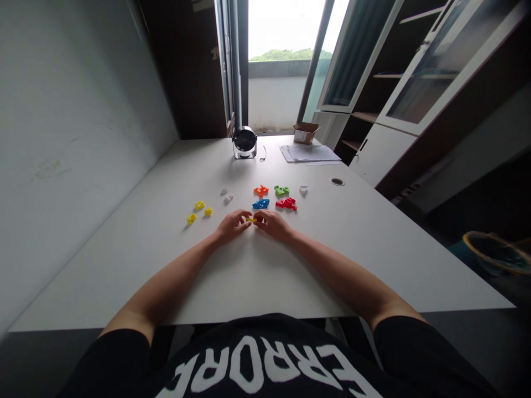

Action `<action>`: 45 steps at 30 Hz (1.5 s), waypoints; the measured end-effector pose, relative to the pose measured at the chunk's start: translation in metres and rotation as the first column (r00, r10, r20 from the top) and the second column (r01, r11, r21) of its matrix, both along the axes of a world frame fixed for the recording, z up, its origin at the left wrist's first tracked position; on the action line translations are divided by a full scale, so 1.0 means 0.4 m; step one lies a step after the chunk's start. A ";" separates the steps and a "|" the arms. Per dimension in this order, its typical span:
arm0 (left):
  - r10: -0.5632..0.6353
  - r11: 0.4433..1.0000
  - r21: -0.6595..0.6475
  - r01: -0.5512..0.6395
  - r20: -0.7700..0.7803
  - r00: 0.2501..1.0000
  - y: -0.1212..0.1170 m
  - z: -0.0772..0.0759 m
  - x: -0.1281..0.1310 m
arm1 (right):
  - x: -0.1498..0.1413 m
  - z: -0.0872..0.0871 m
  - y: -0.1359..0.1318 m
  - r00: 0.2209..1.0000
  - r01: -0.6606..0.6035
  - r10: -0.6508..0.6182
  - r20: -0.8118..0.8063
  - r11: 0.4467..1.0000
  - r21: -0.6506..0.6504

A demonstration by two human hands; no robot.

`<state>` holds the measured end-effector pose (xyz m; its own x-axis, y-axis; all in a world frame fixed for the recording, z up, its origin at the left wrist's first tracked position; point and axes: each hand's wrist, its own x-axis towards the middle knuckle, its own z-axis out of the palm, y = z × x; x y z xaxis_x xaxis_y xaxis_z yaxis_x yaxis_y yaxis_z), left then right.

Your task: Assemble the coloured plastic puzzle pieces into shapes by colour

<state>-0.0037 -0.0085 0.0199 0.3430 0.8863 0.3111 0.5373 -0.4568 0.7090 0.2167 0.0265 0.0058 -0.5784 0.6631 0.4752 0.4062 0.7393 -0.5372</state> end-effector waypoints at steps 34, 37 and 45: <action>0.073 0.993 0.103 -0.059 -0.137 0.988 -0.006 -0.009 0.006 | 0.008 -0.013 0.030 0.995 -0.076 0.049 -0.089 0.939 -0.336; 0.079 0.991 0.114 -0.063 -0.147 0.986 -0.004 -0.011 0.006 | 0.008 -0.011 0.028 0.996 -0.071 0.047 -0.078 0.936 -0.344; 0.055 0.991 0.129 -0.036 -0.145 0.988 -0.005 -0.006 0.004 | 0.008 -0.003 0.023 0.998 -0.056 0.040 -0.055 0.940 -0.337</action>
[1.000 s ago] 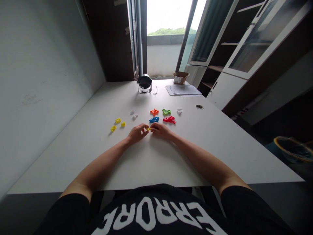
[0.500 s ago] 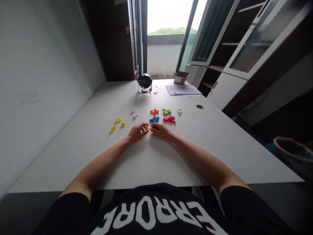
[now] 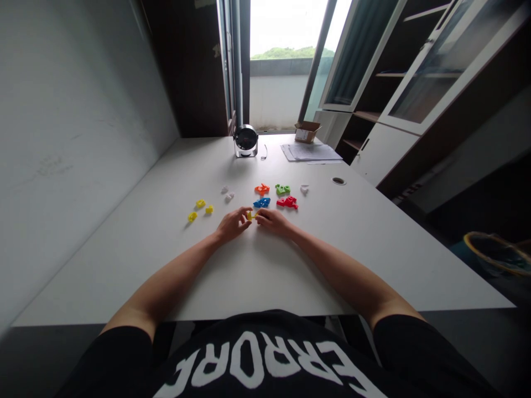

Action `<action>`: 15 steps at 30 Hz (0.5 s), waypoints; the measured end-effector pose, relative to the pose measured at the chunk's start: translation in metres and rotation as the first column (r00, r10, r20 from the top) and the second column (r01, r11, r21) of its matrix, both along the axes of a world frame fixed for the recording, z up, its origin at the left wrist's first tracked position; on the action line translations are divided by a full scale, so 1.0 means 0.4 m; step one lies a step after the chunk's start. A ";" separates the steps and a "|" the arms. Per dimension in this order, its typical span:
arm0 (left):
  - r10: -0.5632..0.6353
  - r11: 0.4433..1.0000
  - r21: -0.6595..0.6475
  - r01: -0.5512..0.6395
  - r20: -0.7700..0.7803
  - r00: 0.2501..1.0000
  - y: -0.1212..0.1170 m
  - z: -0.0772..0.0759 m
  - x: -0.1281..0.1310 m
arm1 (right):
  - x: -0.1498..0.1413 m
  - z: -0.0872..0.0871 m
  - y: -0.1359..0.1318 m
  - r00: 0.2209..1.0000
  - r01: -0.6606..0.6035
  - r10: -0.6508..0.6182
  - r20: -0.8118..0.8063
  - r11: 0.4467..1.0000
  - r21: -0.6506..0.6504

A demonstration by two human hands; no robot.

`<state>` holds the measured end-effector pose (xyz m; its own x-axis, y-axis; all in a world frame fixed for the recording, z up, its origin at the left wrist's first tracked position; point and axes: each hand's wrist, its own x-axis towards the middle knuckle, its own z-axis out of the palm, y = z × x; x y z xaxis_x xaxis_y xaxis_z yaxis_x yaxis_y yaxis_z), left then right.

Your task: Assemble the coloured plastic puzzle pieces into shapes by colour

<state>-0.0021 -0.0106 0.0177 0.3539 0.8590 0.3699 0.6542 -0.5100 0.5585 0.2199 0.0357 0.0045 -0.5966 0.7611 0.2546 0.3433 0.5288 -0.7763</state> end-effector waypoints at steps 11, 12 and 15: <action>0.041 0.999 0.031 -0.040 -0.031 0.999 -0.006 0.006 0.002 | -0.003 0.006 -0.012 1.000 0.013 -0.012 -0.013 0.998 0.058; 0.063 0.998 0.028 -0.062 -0.035 0.997 -0.007 0.008 0.002 | -0.003 0.006 -0.014 1.000 0.025 -0.024 -0.021 0.997 0.077; 0.099 0.995 0.004 -0.099 -0.051 0.994 -0.006 0.009 -0.001 | -0.003 0.011 -0.025 0.998 0.040 -0.032 -0.061 0.990 0.138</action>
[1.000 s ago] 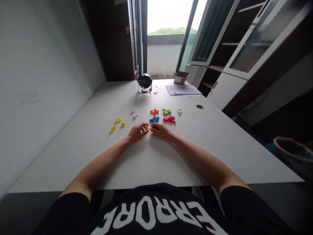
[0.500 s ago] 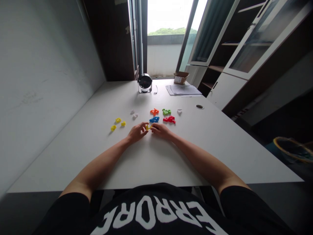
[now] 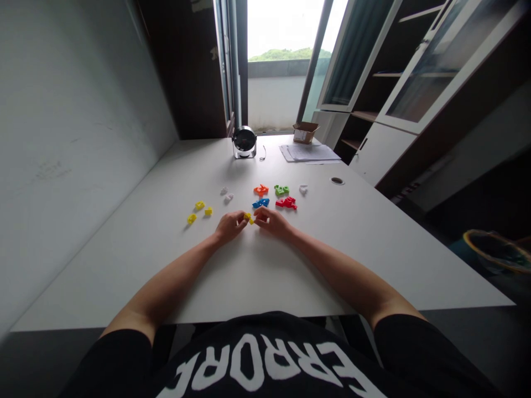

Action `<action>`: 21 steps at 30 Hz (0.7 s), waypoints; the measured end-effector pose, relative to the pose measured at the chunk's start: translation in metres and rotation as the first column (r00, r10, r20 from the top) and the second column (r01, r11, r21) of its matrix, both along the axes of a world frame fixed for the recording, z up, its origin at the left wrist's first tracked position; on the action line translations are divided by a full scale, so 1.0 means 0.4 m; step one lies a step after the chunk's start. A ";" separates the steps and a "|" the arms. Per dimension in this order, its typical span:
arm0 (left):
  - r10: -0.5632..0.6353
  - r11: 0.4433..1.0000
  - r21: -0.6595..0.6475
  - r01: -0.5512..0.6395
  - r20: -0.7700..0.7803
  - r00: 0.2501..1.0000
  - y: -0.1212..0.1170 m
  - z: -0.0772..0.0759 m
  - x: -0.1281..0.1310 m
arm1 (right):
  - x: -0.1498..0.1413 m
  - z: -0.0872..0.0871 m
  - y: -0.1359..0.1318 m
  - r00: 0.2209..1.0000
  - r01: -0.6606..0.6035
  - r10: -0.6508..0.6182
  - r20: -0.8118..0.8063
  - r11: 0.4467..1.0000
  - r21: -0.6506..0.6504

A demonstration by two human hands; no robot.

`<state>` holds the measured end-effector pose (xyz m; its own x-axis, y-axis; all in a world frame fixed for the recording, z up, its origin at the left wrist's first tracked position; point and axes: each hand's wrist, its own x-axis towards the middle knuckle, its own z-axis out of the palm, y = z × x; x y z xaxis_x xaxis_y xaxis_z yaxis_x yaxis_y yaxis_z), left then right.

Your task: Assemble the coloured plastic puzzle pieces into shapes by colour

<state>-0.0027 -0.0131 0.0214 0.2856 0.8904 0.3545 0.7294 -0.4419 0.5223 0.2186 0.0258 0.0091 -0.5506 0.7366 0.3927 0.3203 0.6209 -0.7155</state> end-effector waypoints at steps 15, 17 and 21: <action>-0.014 0.996 -0.083 0.014 0.005 1.000 0.012 -0.005 -0.008 | -0.009 0.015 -0.025 0.993 -0.061 0.024 0.118 0.945 0.322; -0.027 0.995 -0.097 0.027 0.004 1.000 0.013 -0.004 -0.009 | -0.007 0.013 -0.021 0.991 -0.060 0.008 0.132 0.918 0.392; -0.051 0.993 -0.104 0.050 -0.012 0.999 0.013 -0.001 -0.008 | -0.003 0.014 -0.018 0.990 -0.042 -0.030 0.135 0.865 0.499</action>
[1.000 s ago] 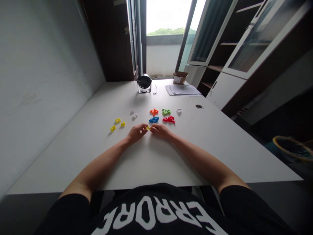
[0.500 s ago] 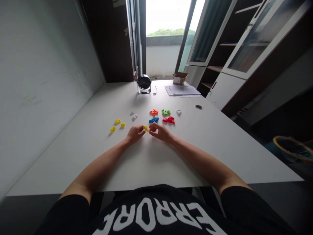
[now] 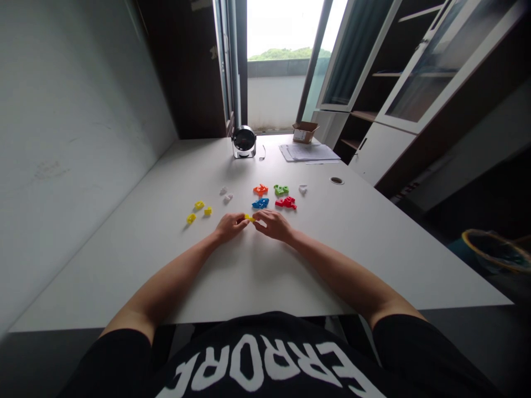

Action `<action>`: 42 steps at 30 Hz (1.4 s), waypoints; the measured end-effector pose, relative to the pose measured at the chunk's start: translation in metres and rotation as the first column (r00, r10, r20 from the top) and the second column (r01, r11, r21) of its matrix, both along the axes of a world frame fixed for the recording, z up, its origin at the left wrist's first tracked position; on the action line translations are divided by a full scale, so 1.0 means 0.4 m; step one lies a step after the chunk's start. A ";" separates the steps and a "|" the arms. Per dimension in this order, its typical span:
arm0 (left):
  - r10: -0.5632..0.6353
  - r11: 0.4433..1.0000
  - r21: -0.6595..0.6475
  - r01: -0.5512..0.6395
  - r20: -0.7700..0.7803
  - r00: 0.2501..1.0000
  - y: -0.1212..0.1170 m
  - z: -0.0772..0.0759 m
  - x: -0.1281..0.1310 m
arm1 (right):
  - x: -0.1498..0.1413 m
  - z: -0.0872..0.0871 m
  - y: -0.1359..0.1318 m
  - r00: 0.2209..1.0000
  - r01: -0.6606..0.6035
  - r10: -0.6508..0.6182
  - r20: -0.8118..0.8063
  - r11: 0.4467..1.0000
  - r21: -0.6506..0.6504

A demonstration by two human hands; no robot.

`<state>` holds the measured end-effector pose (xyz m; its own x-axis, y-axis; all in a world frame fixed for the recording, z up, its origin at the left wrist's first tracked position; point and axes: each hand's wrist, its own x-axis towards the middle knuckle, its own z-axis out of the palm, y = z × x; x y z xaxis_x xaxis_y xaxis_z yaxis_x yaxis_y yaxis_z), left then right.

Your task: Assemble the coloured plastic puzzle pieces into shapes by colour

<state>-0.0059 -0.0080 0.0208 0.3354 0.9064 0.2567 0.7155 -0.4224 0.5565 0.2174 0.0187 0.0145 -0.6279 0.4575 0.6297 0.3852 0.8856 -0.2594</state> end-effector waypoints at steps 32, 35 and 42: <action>-0.220 0.941 -0.178 0.287 0.324 0.920 -0.003 0.015 -0.020 | -0.013 0.030 -0.032 0.974 -0.026 -0.066 -0.217 0.917 -0.398; -0.222 0.936 -0.185 0.300 0.352 0.909 -0.003 0.011 -0.019 | -0.012 0.037 -0.032 0.977 -0.032 -0.048 -0.210 0.932 -0.362; -0.229 0.928 -0.182 0.324 0.407 0.884 0.007 -0.005 -0.019 | 0.011 0.038 -0.014 0.992 -0.031 -0.010 -0.123 0.944 -0.327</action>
